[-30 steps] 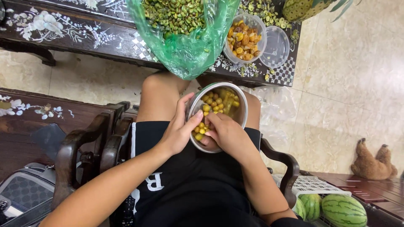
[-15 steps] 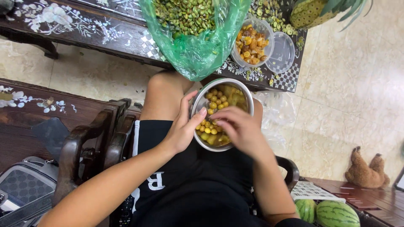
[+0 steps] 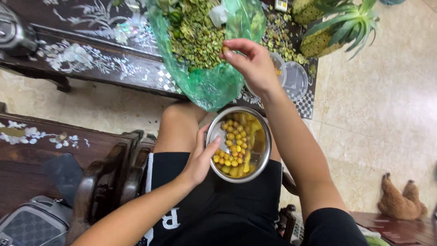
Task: Picking small yellow fruits from a metal bowl and placing them into a smaller clear container.
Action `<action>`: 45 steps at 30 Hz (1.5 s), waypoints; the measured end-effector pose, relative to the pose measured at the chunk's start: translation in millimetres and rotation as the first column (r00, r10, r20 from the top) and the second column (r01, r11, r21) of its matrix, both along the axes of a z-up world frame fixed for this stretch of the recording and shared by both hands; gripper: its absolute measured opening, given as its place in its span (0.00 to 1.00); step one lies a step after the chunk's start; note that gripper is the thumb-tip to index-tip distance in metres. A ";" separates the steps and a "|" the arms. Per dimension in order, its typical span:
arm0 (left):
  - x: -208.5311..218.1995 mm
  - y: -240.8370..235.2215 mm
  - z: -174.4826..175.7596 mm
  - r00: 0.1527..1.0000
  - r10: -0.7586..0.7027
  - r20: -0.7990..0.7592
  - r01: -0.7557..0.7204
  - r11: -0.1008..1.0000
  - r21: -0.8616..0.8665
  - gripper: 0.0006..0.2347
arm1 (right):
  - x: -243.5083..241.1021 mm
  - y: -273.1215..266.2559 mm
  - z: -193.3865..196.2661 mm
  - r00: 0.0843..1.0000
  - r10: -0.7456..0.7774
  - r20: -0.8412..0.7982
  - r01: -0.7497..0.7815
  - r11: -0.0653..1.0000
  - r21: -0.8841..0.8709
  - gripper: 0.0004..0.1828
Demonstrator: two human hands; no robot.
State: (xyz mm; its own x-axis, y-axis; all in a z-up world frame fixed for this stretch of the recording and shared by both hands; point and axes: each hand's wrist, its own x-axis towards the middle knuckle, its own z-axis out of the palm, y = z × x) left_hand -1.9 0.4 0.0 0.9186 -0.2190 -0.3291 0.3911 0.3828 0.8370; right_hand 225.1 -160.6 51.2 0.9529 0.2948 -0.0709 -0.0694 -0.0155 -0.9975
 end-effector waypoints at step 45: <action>1.0 1.7 0.2 0.999 -0.049 -0.011 0.049 0.998 0.041 0.30 | 102.9 6.9 -50.1 0.968 0.211 0.133 -0.133 0.888 -0.440 0.06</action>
State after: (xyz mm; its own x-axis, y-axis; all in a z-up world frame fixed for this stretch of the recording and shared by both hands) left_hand -0.9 2.1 0.2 0.9038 -0.2495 -0.3478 0.4168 0.3283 0.8476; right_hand 328.1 -153.7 1.1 0.8984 0.4342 -0.0656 0.1460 -0.4361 -0.8880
